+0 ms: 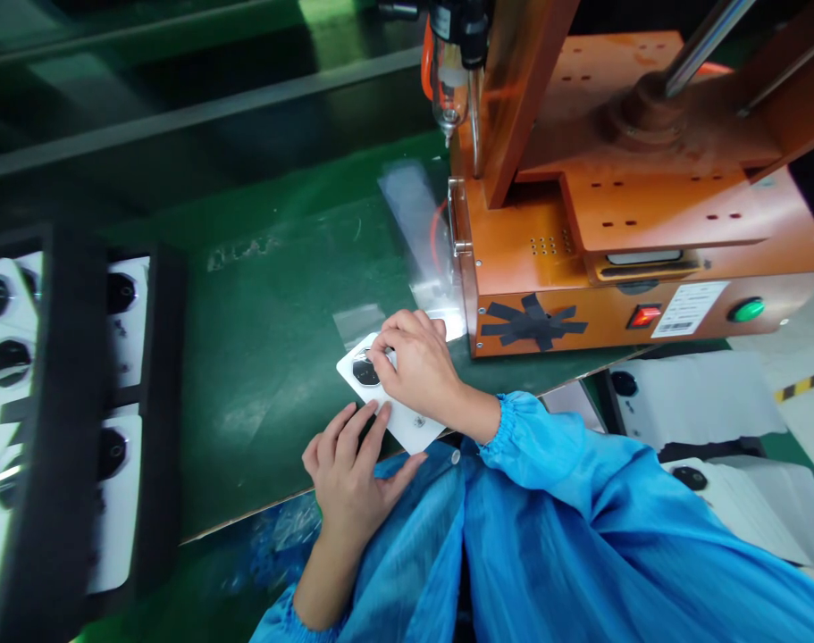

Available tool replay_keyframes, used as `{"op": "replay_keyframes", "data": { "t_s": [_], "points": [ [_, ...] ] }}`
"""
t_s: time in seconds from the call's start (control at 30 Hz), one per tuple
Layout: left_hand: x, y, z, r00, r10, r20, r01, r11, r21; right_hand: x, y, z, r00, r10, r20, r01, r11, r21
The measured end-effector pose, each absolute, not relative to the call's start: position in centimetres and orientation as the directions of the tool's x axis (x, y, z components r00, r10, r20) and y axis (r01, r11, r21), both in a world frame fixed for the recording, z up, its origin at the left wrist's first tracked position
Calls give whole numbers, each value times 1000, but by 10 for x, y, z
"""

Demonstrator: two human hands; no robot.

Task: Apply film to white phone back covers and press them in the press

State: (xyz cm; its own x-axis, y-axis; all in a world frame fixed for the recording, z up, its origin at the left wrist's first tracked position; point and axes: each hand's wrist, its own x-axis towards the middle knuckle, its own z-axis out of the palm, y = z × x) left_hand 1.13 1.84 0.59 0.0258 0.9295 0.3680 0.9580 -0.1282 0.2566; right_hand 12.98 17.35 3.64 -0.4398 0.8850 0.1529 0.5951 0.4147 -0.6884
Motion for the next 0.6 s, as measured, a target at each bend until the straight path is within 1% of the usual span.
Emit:
{"op": "replay_keyframes", "data": {
  "t_s": [0.2,0.47,0.6],
  "points": [
    [12,19,7,33,925,379,958,-137,252,130,173,34,-443,882,163,609,429,-667],
    [10,18,5,34,927,373,957,-138,257,132,170,31,-427,877,221,613,461,-642],
    [11,18,5,31,927,373,954,-139,266,135,168,34,-436,867,242,633,486,-602]
  ]
}}
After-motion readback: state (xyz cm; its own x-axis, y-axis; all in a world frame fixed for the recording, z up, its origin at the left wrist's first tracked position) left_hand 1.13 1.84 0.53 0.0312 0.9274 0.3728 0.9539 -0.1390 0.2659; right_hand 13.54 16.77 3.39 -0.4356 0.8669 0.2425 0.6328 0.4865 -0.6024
